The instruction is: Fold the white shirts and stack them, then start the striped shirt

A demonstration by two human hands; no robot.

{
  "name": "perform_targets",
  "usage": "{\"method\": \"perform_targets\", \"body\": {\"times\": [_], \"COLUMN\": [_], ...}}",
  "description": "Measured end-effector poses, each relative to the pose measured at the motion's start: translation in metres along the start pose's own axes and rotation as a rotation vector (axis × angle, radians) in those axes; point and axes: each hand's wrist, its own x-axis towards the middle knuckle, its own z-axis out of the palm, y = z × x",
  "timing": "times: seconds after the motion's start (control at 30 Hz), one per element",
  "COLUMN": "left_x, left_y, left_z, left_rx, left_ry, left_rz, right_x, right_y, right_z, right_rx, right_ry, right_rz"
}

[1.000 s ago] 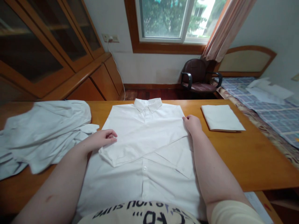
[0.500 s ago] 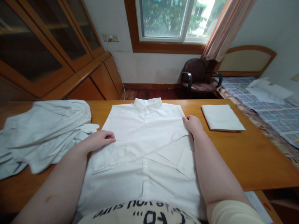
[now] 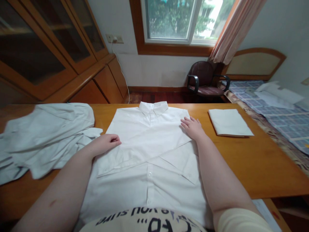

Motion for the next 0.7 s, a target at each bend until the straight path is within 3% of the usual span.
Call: {"method": "perform_targets", "body": {"times": [0.07, 0.13, 0.3, 0.43, 0.53, 0.7], "left_x": [0.0, 0.0, 0.001, 0.0, 0.0, 0.001], "left_y": [-0.001, -0.001, -0.001, 0.001, 0.003, 0.002], "left_z": [0.0, 0.0, 0.001, 0.001, 0.0, 0.002], "left_rx": [0.007, 0.015, 0.03, 0.042, 0.057, 0.076], "left_ry": [-0.003, -0.003, -0.006, 0.004, 0.009, 0.023], "left_rz": [0.008, 0.012, 0.028, 0.02, 0.024, 0.033], "right_x": [0.001, 0.002, 0.003, 0.002, 0.001, 0.001], "right_y": [0.003, 0.007, 0.011, 0.001, -0.007, -0.012], "right_z": [0.005, 0.008, 0.007, 0.001, 0.001, 0.007], "right_rx": [-0.02, -0.025, -0.066, -0.09, -0.094, -0.161], "right_ry": [-0.077, -0.074, -0.018, 0.032, -0.047, -0.13], "right_rz": [0.106, 0.188, 0.236, 0.089, -0.056, -0.029]}}
